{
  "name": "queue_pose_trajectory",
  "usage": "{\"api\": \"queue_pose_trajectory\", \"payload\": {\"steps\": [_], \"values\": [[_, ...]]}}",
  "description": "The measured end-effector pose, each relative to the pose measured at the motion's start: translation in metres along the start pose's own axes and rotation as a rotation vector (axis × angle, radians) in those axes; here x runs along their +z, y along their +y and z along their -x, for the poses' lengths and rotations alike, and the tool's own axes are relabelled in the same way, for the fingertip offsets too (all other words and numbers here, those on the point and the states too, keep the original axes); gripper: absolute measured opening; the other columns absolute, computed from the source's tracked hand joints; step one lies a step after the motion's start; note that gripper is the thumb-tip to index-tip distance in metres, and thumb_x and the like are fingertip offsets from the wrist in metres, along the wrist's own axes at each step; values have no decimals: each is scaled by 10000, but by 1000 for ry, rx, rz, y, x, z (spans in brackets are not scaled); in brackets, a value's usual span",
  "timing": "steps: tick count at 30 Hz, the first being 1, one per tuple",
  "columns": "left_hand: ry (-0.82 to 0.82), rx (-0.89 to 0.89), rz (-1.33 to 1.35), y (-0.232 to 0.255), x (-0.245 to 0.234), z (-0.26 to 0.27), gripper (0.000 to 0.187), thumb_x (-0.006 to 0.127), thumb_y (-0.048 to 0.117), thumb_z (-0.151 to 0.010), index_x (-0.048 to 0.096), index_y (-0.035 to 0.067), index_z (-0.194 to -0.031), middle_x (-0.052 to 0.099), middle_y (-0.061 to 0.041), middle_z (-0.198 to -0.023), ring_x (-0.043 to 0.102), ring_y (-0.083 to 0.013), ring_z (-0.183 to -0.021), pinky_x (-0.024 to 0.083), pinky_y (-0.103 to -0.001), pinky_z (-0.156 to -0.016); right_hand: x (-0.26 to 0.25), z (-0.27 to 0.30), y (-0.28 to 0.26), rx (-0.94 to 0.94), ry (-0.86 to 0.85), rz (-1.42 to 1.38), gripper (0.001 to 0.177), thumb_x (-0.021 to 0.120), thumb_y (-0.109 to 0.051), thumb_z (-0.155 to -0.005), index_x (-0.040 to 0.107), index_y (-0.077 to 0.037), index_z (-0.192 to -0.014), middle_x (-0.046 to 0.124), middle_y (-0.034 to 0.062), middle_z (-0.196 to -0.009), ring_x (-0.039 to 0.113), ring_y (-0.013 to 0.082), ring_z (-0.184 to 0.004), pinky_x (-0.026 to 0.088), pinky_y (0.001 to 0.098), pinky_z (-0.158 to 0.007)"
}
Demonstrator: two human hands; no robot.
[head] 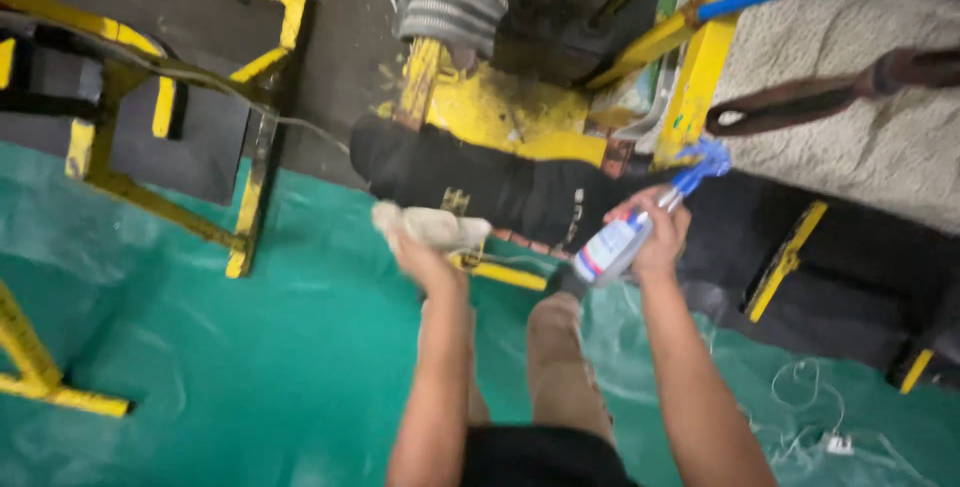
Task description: Clean and wipe down various gym machines and surfaces using a spray bottle and cloth.
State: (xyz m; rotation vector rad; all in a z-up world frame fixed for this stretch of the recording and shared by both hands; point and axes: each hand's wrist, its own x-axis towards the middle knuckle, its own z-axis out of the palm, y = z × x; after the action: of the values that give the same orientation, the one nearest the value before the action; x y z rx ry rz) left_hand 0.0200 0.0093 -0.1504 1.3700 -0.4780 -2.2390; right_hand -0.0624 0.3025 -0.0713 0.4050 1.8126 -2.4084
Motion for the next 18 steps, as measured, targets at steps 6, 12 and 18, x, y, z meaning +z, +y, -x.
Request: {"api": "queue_pose_trajectory", "payload": {"steps": [6,12,18], "values": [[-246,1050,-1389,30,56,76,526,606,269,-923,570,118,-1425,491,-226,-1525,405,-469,-1419,288,-585,-1172,2,4,1,0,5,-34,188,582,-173,-950,567,14,-960,603,166,-780,658,321,-661,603,471,-678],[-627,1303,-1702,47,75,38,610,687,270,-851,604,76,-1424,431,-267,-1525,335,-516,-1444,231,-669,-1191,-2,-1,3,-5,-11,-20,239,580,-199,-944,568,39,-956,614,198,-732,661,336,-658,596,461,-687],[-587,1305,-2035,62,140,6,436,698,227,-830,644,40,-1220,398,-225,-1597,345,-436,-1483,218,-645,-1211,0,4,5,-24,15,-10,242,578,-205,-938,564,32,-981,616,185,-779,667,334,-676,611,474,-690]]}}
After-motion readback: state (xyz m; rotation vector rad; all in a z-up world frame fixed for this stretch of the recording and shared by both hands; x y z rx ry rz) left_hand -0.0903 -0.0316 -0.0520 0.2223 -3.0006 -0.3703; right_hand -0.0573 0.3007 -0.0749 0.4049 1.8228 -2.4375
